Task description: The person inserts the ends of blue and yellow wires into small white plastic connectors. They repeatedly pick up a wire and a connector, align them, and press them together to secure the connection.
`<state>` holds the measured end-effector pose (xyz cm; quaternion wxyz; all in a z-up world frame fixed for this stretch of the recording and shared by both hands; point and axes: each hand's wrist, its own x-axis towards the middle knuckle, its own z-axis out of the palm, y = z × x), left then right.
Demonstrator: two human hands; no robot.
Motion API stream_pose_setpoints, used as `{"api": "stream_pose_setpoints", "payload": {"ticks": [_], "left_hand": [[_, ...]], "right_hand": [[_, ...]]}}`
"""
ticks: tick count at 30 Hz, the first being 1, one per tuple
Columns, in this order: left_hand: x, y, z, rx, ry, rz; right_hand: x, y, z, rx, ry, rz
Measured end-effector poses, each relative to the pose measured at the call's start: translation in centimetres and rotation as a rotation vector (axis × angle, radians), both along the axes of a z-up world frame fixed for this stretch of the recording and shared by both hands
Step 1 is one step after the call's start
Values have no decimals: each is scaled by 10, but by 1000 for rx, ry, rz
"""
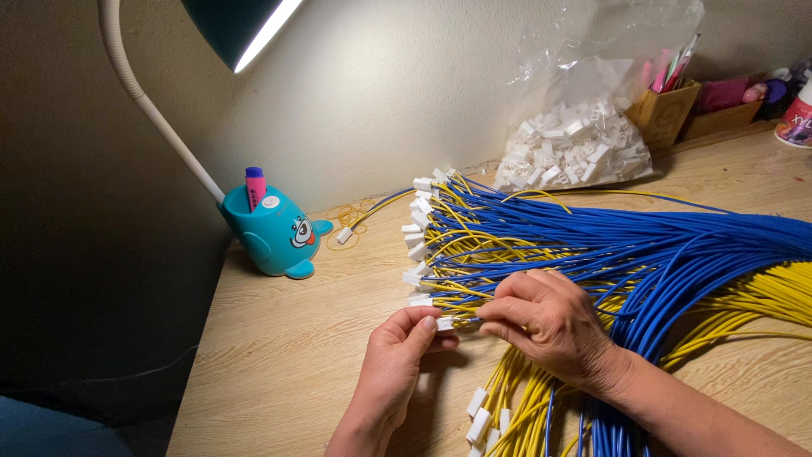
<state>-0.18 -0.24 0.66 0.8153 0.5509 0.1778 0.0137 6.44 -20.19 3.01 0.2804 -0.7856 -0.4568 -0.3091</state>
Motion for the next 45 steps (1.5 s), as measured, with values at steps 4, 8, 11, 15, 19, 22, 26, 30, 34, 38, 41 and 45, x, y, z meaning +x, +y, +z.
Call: {"api": "stream_pose_setpoints", "payload": {"ticks": [4,8,11,15,19,22,26,30,34,38,41,45], "left_hand": [[1,1,-4,-2,-26,-9],[3,3,-11,0,-56,-30],[2,2,-7,0,-32,-24],[3,2,-6,7,-22,-37],[3,2,-5,56,-19,-42],[2,0,-5,72,-42,-39],[3,-1,-7,106,-70,-40],[1,-1,-9,123,-69,-47],[-2,2,-5,513,-194,-84],[-4,3,-5,933,-272,-67],[-11,0,-1,980,-279,-24],[-21,-1,7,964,-284,-21]], "right_hand": [[-3,6,1,-10,12,24],[-2,8,-4,-7,58,15],[-3,9,-4,-22,70,1],[-5,14,-4,-32,67,-6],[-7,19,-3,-24,11,13],[-10,23,-8,-20,1,15],[-9,25,-16,-21,35,34],[-9,22,-11,-45,100,37],[-15,12,5,-150,103,47],[-29,-2,11,-364,318,190],[-26,1,1,-505,315,109],[-13,-1,-15,-574,316,69]]}}
